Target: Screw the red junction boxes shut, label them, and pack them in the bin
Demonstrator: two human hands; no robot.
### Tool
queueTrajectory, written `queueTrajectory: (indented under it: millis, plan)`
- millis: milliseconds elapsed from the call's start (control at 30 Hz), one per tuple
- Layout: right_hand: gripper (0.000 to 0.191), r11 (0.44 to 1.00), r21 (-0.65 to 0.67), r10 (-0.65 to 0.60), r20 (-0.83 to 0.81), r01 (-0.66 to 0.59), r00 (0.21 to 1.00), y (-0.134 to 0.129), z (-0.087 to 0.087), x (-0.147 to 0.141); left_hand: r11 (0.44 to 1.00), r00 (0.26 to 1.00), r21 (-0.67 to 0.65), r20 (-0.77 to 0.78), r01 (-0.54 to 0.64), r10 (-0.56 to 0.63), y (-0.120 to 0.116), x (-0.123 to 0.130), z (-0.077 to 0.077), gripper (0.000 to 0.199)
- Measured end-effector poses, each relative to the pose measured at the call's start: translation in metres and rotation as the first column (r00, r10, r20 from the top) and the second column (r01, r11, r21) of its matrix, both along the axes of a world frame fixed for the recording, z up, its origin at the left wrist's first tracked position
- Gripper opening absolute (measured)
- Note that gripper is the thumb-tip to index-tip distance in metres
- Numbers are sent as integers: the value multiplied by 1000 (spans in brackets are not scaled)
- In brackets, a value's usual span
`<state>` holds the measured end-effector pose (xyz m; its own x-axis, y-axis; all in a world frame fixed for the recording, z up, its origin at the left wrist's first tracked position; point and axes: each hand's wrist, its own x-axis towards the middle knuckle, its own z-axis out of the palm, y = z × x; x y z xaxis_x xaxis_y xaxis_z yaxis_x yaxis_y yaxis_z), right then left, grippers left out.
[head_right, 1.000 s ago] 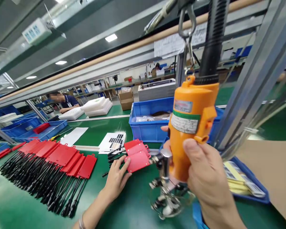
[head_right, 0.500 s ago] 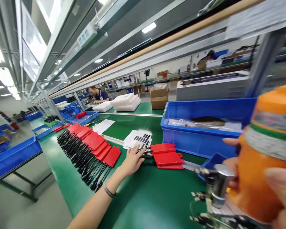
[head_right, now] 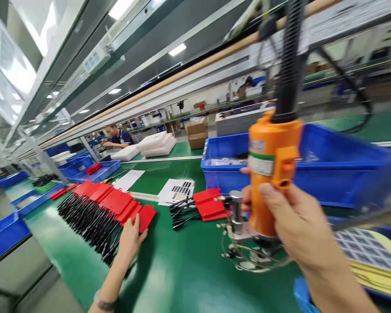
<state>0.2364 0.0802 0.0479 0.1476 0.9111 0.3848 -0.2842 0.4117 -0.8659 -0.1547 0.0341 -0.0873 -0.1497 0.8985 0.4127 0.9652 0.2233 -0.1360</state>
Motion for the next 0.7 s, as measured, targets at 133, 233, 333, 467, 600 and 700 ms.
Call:
queueTrajectory:
  millis: [133,233,333,467,600,700]
  plan:
    - [37,997,65,50,36,-52,998,-1,7,-10,956,959,109,49,273,-280,-10,42,4,56]
    - [37,990,137,29,86,-40,996,4,4,-14,846,840,-6,126,533,-528,-8,101,-4,63]
    - [33,984,170,31,89,-46,996,6,-1,-19,750,763,-143,161,646,-626,2,153,-17,66]
    - [31,979,203,7,62,-20,998,9,-7,-28,697,718,-174,138,696,-682,13,179,-30,55]
    - [32,980,197,-6,43,-2,999,12,-12,-37,712,731,-166,127,682,-671,11,177,-33,47]
    - [32,983,182,-11,46,2,999,13,-16,-41,714,738,-189,118,674,-665,9,178,-30,41]
